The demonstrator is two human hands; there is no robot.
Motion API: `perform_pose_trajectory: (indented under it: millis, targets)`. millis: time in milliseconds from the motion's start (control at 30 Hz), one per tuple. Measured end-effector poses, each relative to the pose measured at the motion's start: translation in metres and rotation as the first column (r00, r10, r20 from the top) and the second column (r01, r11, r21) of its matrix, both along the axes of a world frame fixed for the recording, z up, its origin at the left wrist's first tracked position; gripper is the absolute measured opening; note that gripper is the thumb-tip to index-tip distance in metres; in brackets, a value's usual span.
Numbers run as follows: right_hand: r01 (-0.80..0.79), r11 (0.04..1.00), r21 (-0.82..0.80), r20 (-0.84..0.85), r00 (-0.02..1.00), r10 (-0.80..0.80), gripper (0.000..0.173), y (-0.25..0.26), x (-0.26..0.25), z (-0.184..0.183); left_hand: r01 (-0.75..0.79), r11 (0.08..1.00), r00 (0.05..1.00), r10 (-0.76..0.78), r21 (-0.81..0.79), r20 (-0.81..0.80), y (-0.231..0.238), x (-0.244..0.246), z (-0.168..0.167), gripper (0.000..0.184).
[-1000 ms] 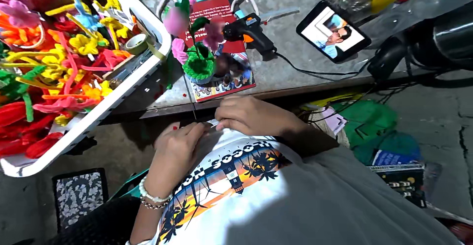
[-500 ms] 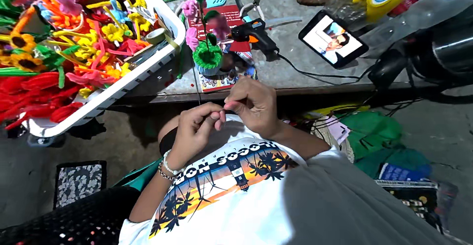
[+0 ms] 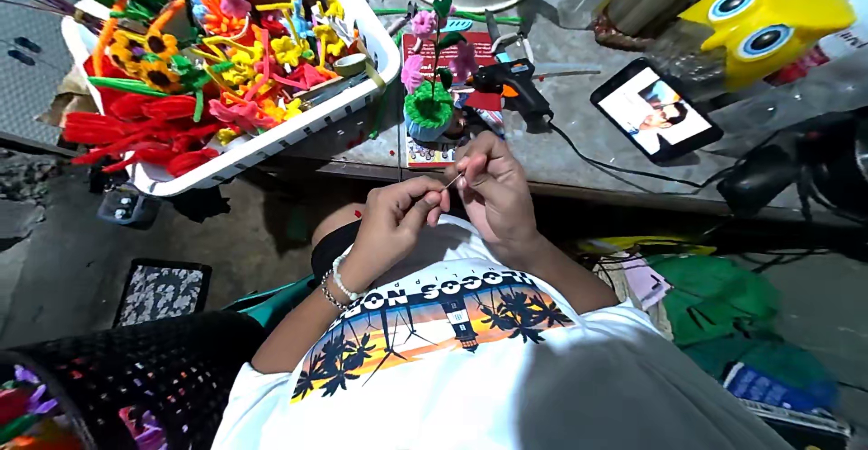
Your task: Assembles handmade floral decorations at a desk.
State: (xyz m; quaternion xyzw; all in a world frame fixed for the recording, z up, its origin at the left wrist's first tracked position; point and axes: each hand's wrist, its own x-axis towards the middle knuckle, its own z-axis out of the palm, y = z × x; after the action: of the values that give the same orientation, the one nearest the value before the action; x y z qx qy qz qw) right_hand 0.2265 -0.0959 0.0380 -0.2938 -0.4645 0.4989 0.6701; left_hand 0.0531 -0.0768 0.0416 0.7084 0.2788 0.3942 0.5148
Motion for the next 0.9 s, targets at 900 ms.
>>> perform_pose_trajectory:
  millis: [900]
  targets:
    - [-0.373,0.877,-0.302,0.172,0.884,0.435,0.025,-0.005,0.085,0.026,0.042,0.625,0.749,0.497,0.779,-0.439,0.017,-0.109,0.053,0.021]
